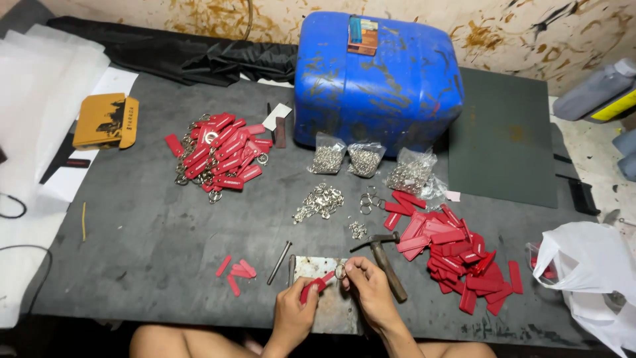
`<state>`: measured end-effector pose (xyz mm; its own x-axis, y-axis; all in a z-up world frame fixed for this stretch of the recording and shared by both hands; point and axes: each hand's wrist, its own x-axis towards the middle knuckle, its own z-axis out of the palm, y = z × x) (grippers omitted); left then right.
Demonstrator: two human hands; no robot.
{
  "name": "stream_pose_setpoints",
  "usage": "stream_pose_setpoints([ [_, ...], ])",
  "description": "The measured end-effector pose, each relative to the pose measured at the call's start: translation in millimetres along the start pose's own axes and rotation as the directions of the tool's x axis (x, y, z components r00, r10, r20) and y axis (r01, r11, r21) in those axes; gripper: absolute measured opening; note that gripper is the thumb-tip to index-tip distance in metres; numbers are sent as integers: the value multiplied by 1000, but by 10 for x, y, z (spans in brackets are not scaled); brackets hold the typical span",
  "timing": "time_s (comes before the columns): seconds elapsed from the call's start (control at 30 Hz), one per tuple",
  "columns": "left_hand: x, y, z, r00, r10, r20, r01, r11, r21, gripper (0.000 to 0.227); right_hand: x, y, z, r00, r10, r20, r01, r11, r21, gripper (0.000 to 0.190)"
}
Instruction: Assembling metal hardware onto red leather strips using a hammer and jig.
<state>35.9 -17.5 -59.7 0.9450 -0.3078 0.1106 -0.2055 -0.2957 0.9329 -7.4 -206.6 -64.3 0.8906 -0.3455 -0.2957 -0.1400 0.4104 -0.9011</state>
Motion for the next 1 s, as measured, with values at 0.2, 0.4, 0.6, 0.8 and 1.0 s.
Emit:
stream_pose_setpoints([
  [0.2,-20,128,-104,991,-73,115,92,980,-177,16,-88,211,48,1000,-19,-15,18,999,-49,16],
  [0.4,-30,42,-106,991,-5,132,35,975,-220,15,-88,235,143,995,-100,27,103,917,-384,14],
  [0.6,-26,111,-72,999,-25,-29,21,991,-131,13,181,-367,408,867,-489,98,323,402,-857,21],
  [0.8,-41,56,-10,999,4,-51,-5,1000,-23,11,880,-462,538,902,-423,87,227,294,-928,21],
  [1.0,-21,61,-18,995,79,-63,-81,996,-25,6,1329,-355,647,951,-303,-56,6,198,-980,30],
])
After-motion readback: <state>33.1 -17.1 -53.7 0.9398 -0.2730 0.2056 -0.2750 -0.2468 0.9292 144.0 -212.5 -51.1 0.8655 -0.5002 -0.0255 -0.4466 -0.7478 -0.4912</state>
